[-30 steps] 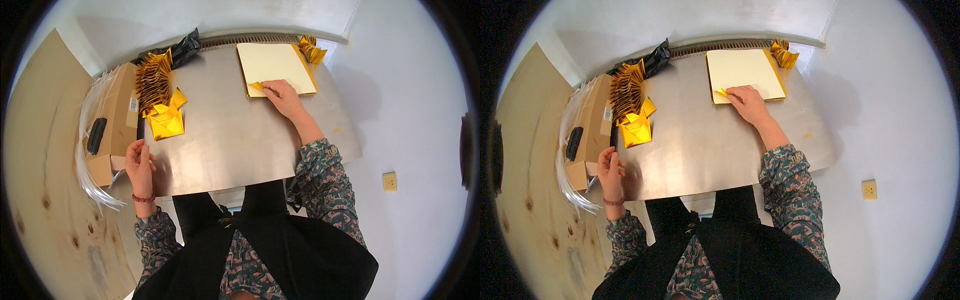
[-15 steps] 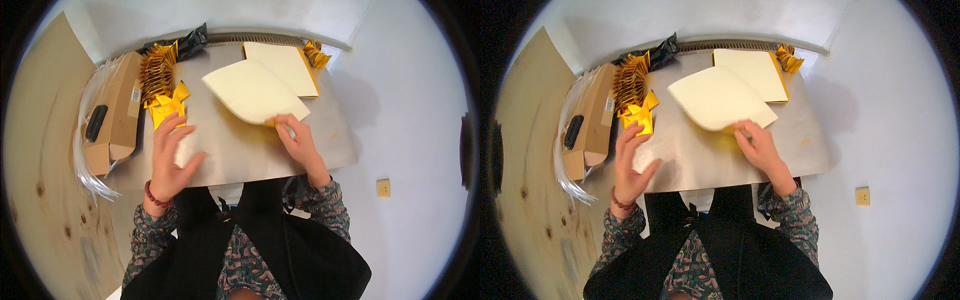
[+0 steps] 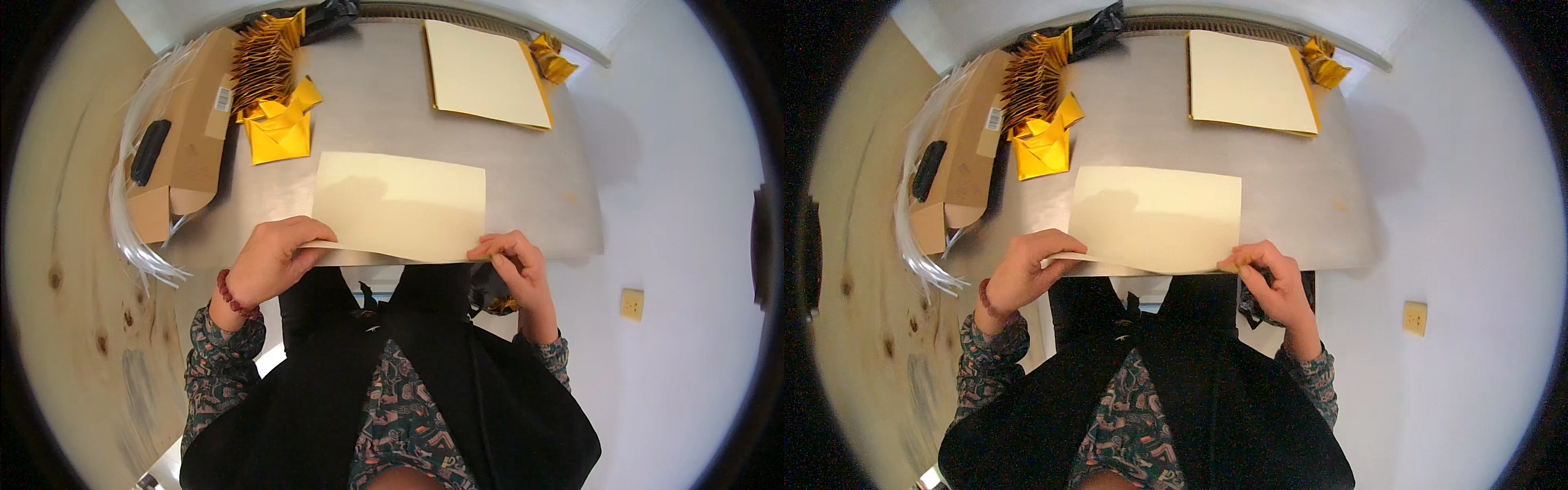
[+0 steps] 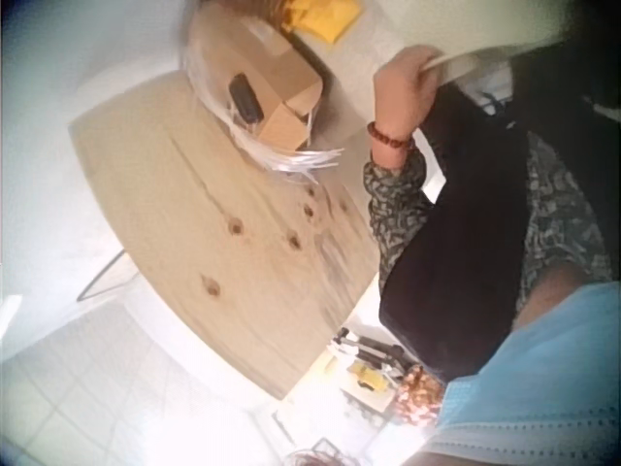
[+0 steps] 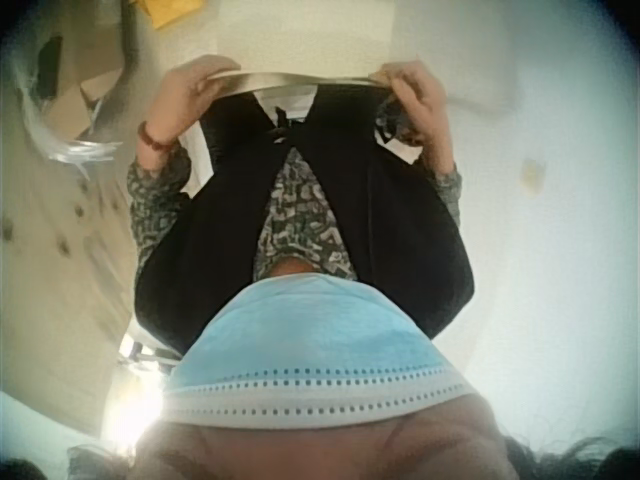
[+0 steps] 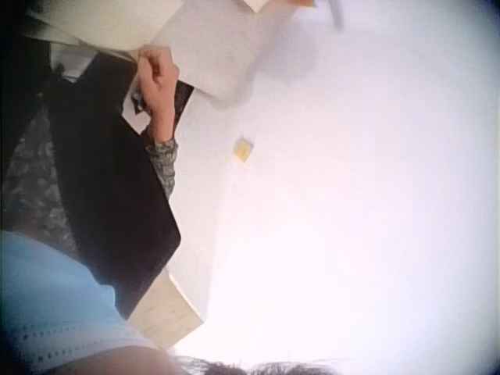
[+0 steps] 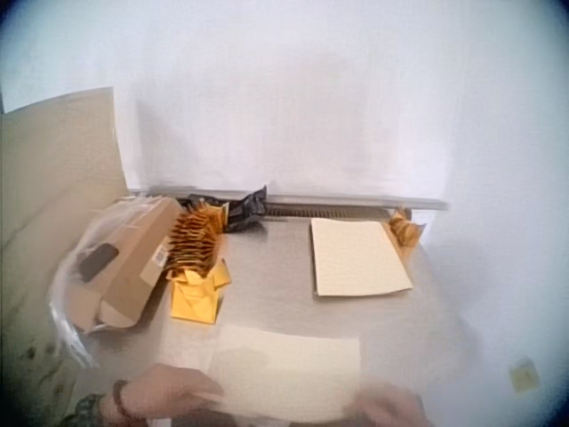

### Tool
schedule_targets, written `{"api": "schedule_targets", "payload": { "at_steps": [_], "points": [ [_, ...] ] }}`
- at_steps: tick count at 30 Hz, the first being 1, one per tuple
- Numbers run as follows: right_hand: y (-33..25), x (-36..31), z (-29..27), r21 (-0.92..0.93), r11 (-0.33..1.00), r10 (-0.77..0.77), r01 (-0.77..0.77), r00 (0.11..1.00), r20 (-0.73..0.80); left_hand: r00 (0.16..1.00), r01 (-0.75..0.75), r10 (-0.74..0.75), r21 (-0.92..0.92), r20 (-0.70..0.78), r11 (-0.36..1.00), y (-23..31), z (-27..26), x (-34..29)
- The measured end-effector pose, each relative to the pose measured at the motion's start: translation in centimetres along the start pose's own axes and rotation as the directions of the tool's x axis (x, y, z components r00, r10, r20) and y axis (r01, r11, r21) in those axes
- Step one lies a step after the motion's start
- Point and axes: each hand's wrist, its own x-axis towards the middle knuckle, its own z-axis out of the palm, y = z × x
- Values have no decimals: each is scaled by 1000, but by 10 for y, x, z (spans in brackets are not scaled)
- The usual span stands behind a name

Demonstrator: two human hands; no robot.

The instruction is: The person folds yellow metallic paper into small triangular packets on a metal table. They repeatedly fold, crease, and stack the finished packets, then begin folding a larger sheet of the same material.

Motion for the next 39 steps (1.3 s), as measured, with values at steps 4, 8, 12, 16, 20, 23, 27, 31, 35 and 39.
{"api": "schedule_targets", "payload": {
  "at_steps": [4,8,12,16,20,23,27,31,35,39],
  "points": [
    [-8,4,9,-65,998,22,-27,997,-78,974,225,-225,-116,16,967,5,-1,5],
    [-14,21,10,-166,976,117,-141,982,-149,939,327,-341,-190,-47,926,-3,3,15],
    [-16,44,4,-301,919,216,-253,965,-149,916,358,-384,-194,-117,913,-13,11,22],
    [-18,64,8,-333,900,225,-283,953,-200,923,332,-313,55,-223,942,-22,11,31],
    [-30,79,8,-425,838,284,-341,939,-194,910,356,-315,117,-270,927,-27,13,38],
    [-39,88,5,-623,770,117,-138,990,-75,907,340,-253,230,-336,912,-30,15,40],
    [-43,100,4,-635,750,232,-185,973,-9,928,294,-185,330,-324,897,-35,10,42],
    [-44,107,4,-683,714,247,-154,968,40,950,266,-201,285,-238,921,-37,4,45],
    [-42,110,1,-667,727,255,-160,966,47,945,303,-266,202,-190,931,-38,4,50],
    [-36,108,-3,-597,767,324,-237,945,41,940,307,-280,123,-194,944,-42,4,51]
  ]
}}
